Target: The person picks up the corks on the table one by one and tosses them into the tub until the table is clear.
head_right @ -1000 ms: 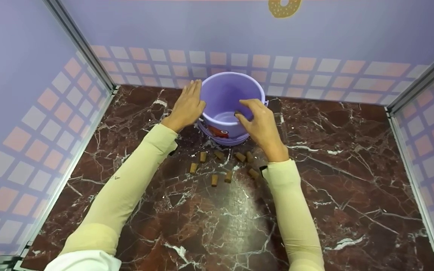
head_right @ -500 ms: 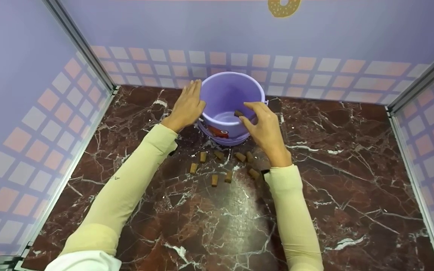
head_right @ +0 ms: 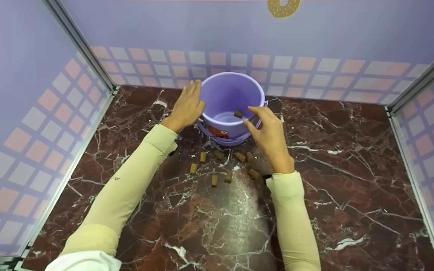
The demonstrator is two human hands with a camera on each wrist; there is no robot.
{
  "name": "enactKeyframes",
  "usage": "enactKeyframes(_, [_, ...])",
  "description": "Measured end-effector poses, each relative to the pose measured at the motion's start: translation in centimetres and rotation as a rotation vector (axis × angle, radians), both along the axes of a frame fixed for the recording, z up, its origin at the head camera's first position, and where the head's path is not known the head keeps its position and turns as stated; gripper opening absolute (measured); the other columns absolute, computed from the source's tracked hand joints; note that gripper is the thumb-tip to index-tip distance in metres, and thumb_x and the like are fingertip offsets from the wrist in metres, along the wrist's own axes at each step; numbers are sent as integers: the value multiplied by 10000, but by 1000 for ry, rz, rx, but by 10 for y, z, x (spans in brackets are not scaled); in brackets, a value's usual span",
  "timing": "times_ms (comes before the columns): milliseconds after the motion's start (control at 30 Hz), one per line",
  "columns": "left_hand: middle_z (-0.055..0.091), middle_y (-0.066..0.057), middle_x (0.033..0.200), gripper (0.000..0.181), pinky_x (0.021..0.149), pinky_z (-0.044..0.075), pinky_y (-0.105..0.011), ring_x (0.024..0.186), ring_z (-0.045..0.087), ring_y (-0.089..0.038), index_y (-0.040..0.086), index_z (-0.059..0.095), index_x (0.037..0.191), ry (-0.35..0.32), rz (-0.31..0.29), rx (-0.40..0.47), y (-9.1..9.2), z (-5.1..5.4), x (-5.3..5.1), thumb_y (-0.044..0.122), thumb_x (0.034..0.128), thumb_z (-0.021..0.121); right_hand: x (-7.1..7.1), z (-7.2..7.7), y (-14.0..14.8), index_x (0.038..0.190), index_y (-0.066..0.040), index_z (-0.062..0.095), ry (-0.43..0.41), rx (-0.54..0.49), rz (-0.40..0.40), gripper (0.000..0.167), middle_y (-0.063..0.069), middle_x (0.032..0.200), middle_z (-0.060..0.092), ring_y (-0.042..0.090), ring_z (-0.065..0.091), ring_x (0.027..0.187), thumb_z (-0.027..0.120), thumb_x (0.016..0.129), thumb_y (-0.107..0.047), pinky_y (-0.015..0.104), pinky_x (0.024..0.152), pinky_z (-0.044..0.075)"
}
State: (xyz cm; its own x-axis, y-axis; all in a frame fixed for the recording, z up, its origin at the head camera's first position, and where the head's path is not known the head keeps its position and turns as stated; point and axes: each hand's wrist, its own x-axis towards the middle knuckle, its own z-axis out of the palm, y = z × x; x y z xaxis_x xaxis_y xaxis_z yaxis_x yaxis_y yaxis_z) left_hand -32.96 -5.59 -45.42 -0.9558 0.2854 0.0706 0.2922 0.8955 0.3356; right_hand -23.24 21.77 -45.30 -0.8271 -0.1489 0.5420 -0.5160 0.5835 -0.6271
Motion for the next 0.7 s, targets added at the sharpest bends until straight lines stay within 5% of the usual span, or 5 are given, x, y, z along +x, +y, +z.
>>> enactKeyframes(700, [121, -225, 1744, 702, 1315, -31, -403, 1625, 54, -327, -70, 122, 1663, 11, 0, -11, 1, 0, -2, 309, 1115, 344, 11, -8, 5, 1239, 58, 731, 28, 6, -32, 401, 213, 1225, 733, 371, 691, 1137, 864, 867, -9, 496, 1056, 536])
